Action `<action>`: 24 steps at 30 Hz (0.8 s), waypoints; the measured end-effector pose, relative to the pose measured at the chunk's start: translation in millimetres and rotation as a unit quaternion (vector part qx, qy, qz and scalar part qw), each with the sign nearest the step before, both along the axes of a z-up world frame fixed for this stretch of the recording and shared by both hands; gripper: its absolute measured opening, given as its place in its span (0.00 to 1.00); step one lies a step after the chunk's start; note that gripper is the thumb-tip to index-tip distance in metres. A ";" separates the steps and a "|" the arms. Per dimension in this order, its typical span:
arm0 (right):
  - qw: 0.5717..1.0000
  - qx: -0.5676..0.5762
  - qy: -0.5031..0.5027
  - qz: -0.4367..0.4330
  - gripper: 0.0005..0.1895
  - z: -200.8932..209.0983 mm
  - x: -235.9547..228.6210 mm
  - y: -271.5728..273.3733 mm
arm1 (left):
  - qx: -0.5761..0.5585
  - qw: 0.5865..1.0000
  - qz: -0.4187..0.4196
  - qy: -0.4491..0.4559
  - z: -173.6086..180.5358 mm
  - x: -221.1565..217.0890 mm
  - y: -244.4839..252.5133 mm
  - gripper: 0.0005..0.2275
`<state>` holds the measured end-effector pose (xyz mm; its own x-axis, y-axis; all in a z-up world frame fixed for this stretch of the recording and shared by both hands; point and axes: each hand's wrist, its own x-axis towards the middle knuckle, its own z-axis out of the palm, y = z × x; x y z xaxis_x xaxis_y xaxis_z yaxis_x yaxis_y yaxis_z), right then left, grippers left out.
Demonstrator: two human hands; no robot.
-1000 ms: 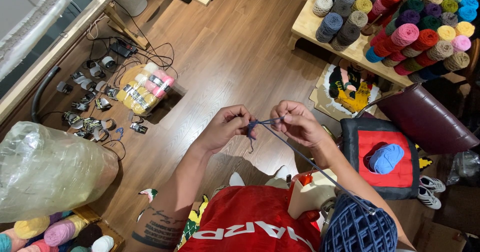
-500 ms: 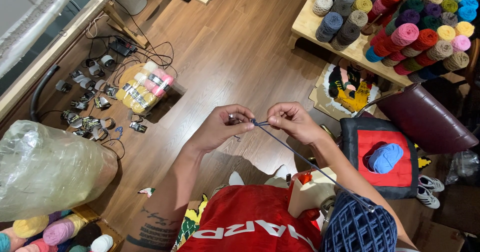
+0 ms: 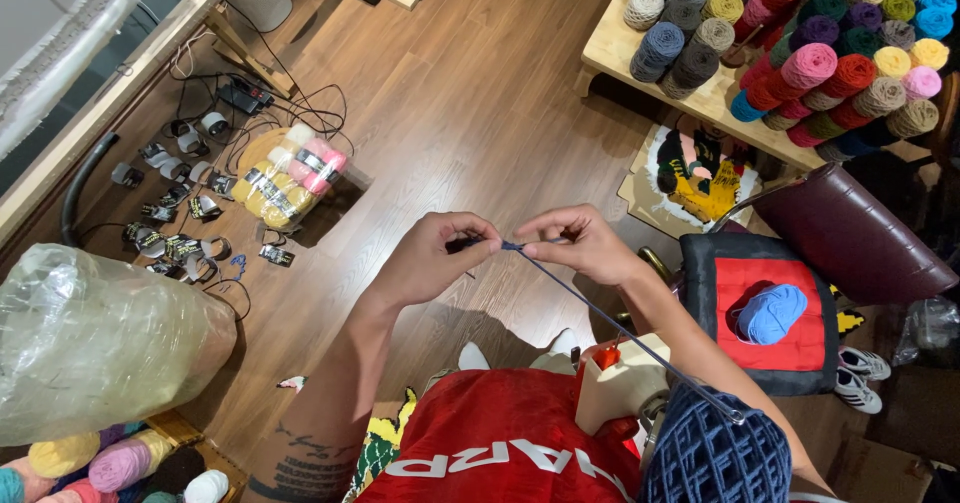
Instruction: Winding blue yarn into a cake using a manual yarn winder.
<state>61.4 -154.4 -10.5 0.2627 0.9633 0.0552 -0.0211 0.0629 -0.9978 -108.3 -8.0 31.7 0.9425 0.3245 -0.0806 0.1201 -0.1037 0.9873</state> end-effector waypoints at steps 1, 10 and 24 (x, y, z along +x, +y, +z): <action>1.000 0.000 0.000 0.000 0.10 1.5 -1.2 -0.3 | 0.000 1.000 0.000 0.000 4.0 -0.9 0.1 0.05; 0.998 -0.059 0.016 0.028 0.06 -0.3 -1.2 -1.3 | 0.015 0.999 0.010 -0.039 1.7 -1.2 9.6 0.04; 0.993 0.058 0.004 0.100 0.39 -15.0 6.3 4.9 | 0.001 0.996 0.079 -0.038 3.3 2.9 12.0 0.03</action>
<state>67.7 -149.5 -25.5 0.0681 0.9834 0.1681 -0.0518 0.1718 -0.9838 -105.4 4.0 35.0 0.8833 0.4686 -0.0098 0.0593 -0.0910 0.9941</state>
